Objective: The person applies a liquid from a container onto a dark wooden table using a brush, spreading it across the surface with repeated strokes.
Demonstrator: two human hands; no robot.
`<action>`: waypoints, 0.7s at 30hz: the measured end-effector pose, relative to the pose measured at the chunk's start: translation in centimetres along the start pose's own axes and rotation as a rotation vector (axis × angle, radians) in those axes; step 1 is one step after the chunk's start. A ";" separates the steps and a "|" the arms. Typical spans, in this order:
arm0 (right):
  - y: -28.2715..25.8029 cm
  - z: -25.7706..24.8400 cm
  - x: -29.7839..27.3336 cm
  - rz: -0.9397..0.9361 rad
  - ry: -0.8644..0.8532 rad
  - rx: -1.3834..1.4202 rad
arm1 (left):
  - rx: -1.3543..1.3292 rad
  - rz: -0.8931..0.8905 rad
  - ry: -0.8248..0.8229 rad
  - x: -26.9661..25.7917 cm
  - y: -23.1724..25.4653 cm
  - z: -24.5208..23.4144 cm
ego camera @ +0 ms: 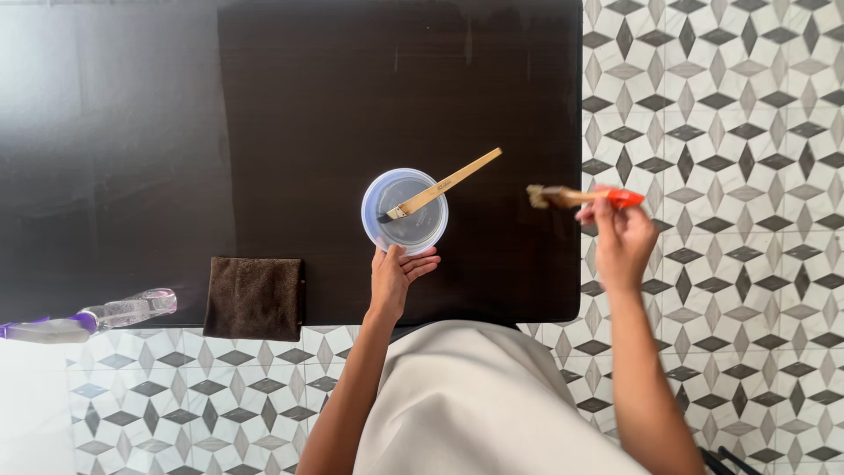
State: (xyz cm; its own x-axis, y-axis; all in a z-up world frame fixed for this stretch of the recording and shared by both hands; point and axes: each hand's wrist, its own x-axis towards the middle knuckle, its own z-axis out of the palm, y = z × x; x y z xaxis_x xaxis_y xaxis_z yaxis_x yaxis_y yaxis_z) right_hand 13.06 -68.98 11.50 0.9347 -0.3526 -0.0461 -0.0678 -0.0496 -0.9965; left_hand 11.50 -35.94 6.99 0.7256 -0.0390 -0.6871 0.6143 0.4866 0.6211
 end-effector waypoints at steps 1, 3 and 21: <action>0.2 -0.4 1.0 -0.051 -0.031 -0.058 | 0.010 -0.001 0.013 0.0 -0.1 -0.1; 0.6 -0.9 2.9 -0.157 -0.090 -0.179 | 0.032 -0.002 0.014 0.0 0.1 -0.2; 3.6 -0.1 13.0 -0.330 -0.315 -0.532 | 0.304 0.006 0.121 1.0 1.2 1.2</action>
State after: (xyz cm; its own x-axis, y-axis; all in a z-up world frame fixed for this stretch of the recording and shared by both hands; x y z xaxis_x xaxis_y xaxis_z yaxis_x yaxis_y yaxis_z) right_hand 24.89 -73.87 7.32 0.9871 0.0433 0.1542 0.1501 -0.5865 -0.7959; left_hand 13.30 -36.43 7.45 0.6983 0.0757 -0.7117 0.6880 0.2034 0.6966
